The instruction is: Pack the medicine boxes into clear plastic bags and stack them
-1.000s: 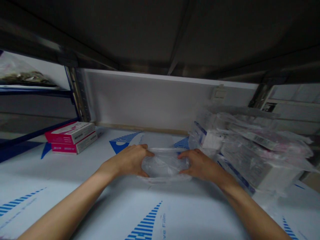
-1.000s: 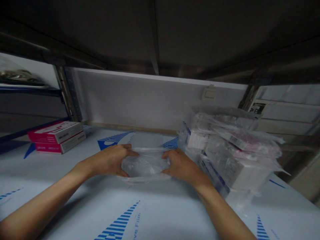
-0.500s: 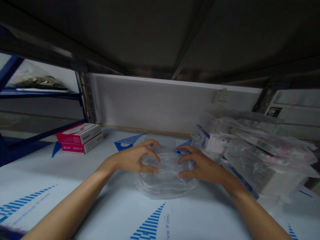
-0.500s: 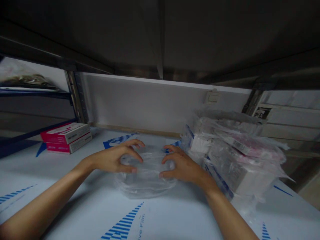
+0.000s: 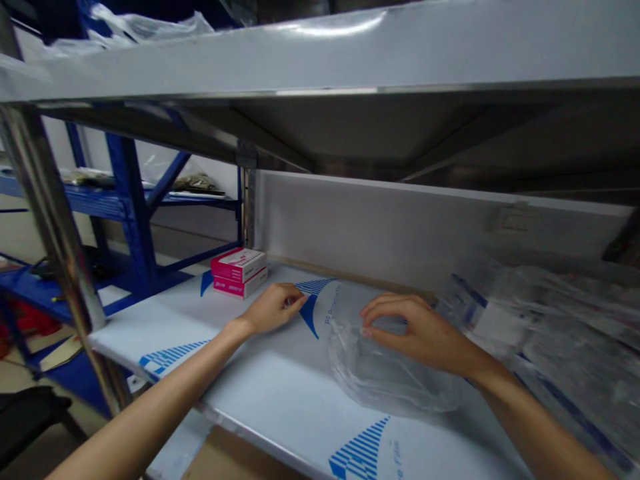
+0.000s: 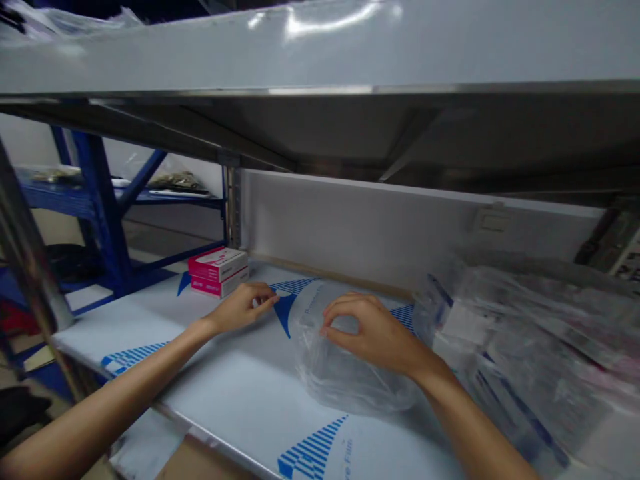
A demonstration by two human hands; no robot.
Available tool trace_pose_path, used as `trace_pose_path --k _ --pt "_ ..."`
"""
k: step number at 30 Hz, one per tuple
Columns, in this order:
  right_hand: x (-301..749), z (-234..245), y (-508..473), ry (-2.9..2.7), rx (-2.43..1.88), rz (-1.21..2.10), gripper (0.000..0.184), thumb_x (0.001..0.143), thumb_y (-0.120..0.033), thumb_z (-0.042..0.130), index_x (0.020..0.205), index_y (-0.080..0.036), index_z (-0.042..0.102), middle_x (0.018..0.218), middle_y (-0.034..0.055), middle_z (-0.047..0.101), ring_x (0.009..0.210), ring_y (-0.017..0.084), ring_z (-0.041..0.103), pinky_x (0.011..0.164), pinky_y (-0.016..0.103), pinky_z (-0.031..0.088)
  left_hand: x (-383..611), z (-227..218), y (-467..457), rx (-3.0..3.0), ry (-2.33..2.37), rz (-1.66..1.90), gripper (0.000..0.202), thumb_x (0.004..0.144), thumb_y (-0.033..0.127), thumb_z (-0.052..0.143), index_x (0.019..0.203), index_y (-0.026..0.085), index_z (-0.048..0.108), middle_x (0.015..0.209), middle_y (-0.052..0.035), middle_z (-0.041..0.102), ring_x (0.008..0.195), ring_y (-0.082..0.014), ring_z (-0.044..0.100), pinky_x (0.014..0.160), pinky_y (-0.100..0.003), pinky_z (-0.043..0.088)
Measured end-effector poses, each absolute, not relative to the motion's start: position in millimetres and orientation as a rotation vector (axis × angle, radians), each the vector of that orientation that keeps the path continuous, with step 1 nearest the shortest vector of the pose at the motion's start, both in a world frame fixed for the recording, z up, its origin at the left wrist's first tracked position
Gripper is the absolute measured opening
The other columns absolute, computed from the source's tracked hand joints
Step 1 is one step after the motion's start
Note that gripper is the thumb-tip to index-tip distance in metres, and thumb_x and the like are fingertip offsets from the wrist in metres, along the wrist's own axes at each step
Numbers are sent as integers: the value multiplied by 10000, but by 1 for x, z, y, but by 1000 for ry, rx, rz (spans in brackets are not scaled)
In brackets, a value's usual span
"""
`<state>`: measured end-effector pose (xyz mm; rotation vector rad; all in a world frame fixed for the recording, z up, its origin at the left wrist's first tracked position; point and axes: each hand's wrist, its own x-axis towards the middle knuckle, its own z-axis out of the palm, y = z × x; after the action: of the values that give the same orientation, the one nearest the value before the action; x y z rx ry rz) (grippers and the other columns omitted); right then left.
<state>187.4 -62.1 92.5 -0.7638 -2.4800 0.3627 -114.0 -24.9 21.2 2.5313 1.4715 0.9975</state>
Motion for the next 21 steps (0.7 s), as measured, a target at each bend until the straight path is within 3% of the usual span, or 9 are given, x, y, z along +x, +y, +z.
trace_pose_path --k 4,8,12,17,21 --pt "123 94 -44 -2605 -654 225 96 902 -263 658 880 -228 745 978 38 769 977 207 690 949 367 508 -162 4 -28 2370 1955 999 216 897 236 529 804 200 721 833 -58 720 754 -191 654 696 -281 447" --pt "48 91 -13 -2760 -655 -43 163 886 -230 641 1001 -187 748 1062 100 757 1049 253 679 975 382 500 -196 -11 -28 1967 2357 1137 178 853 244 541 753 192 679 760 -86 703 751 -251 673 662 -311 445" --pt "-22 83 24 -2775 -737 52 379 824 -233 686 1199 -177 695 1243 135 711 1211 327 622 1054 434 455 -214 -19 -20 1621 2575 1340 201 883 314 522 965 186 653 953 -119 701 919 -295 681 747 -353 499" --pt "-86 65 64 -2660 -826 284 765 751 -328 777 1437 -125 507 1472 198 547 1368 343 501 1156 439 367 -226 -25 -8 1407 2641 1621 644 766 462 713 1279 130 511 1275 -216 563 1218 -387 554 990 -487 469" --pt "-107 50 77 -2586 -954 443 814 758 -323 760 1482 -120 448 1493 204 526 1355 336 524 1129 443 408 -233 -30 -1 1430 2489 1737 944 689 495 808 1459 158 378 1461 -237 436 1358 -412 445 1074 -522 411"
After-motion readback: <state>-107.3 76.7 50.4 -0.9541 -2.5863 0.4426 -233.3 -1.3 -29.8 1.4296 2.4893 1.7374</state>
